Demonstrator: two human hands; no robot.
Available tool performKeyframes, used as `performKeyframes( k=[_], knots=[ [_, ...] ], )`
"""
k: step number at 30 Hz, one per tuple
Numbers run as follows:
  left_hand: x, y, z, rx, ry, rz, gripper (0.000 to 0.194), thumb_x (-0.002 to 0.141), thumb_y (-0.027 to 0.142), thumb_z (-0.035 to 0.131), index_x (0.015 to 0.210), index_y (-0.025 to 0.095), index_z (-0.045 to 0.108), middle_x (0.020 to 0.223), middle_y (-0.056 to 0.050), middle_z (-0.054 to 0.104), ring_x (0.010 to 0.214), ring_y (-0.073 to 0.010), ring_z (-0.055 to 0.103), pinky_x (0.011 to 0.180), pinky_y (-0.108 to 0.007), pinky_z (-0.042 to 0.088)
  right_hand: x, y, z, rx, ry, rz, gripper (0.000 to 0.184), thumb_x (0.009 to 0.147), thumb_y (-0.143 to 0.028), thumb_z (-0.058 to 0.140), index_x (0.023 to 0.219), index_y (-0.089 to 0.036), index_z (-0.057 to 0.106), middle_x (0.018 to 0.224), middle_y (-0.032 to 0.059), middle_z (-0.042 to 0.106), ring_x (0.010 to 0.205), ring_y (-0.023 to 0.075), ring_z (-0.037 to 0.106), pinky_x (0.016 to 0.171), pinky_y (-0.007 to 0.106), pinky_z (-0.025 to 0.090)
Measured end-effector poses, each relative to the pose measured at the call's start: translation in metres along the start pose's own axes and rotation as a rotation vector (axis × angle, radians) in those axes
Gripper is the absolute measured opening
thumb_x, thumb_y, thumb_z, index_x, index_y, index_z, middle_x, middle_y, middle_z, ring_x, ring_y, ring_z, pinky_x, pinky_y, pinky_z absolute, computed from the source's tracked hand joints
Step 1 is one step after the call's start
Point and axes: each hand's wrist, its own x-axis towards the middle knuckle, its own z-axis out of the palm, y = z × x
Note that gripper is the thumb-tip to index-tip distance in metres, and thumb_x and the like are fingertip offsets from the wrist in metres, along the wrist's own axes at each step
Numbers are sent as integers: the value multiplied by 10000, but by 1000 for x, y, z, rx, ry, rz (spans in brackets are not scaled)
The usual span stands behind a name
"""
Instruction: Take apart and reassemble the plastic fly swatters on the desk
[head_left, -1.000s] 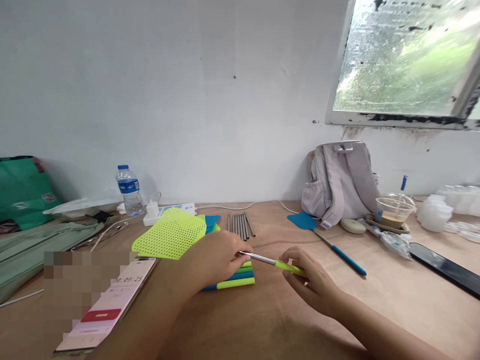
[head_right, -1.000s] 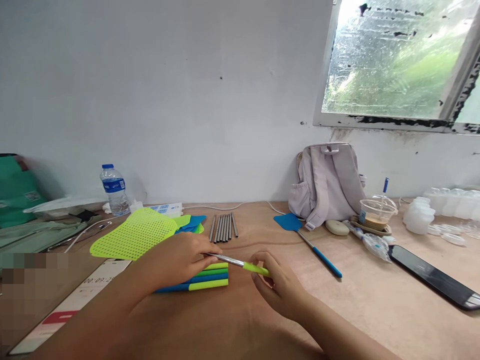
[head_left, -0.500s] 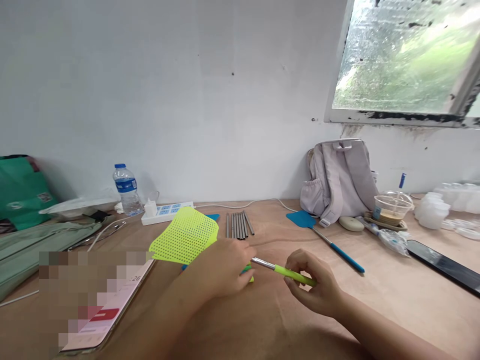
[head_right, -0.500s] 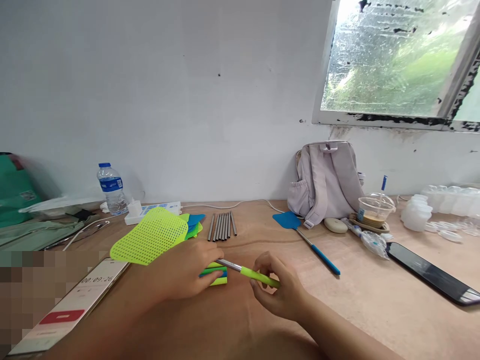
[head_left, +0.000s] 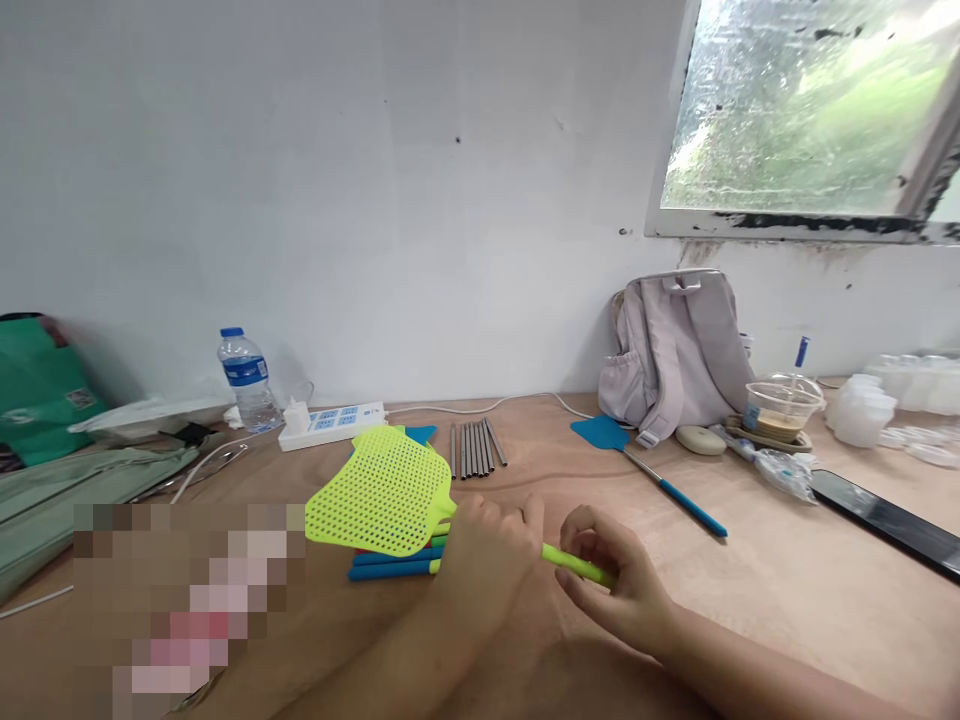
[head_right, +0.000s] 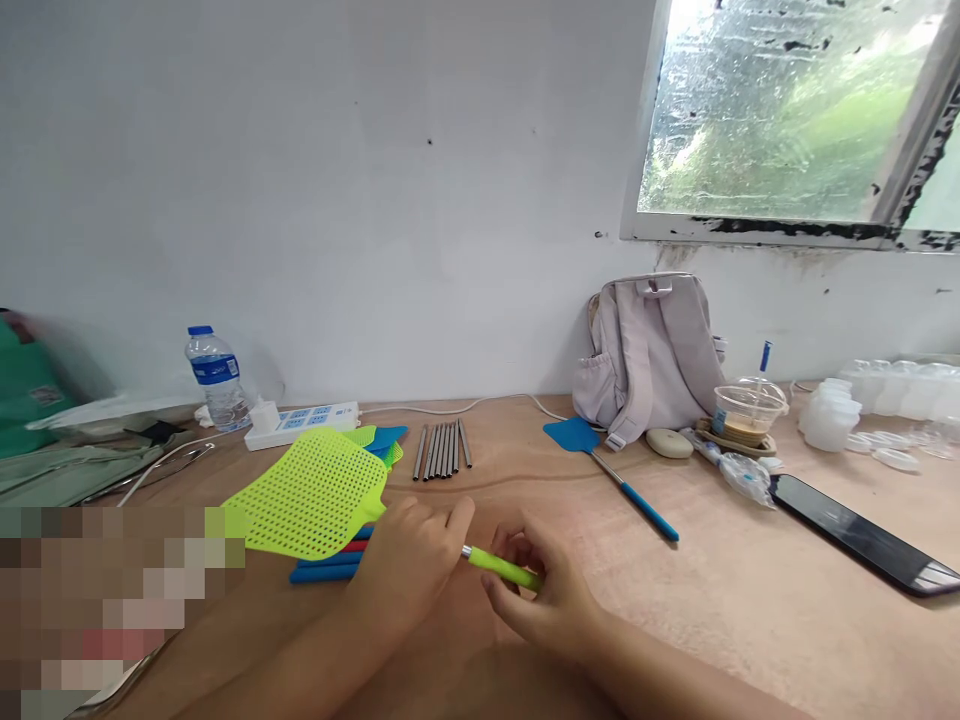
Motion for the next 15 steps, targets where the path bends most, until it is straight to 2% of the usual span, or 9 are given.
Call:
performKeyframes(
  k=[3, 6, 9, 15],
  knots=[
    [-2, 4, 2, -23, 66, -44, 161, 751, 6, 418, 755, 143, 502, 536, -47, 577, 519, -199, 573, 520, -296, 358, -2, -4, 6, 50, -40, 13, 148, 747, -226, 552, 783, -196, 411, 571, -45, 433, 460, 67, 411, 397, 183, 305],
    [-4, 7, 6, -34, 98, -82, 129, 770, 55, 443, 818, 152, 513, 518, -31, 574, 512, -171, 560, 528, -280, 349, -1, -5, 6, 43, -6, -3, 150, 744, -240, 558, 784, -193, 421, 568, -46, 425, 457, 65, 401, 397, 182, 298],
    [-4, 9, 10, -32, 70, -111, 143, 768, 72, 460, 867, 155, 523, 520, -33, 584, 524, -172, 565, 534, -278, 344, 2, -5, 2, 37, 31, -19, 163, 727, -236, 575, 779, -195, 426, 564, -50, 414, 451, 67, 394, 392, 184, 292],
    [-2, 15, 11, -54, 51, -140, 147, 782, 64, 435, 856, 146, 533, 538, -51, 597, 531, -185, 575, 526, -284, 342, 4, -5, -1, 83, -4, -1, 182, 704, -202, 594, 760, -198, 421, 599, -42, 424, 476, 71, 407, 408, 191, 294]
  ],
)
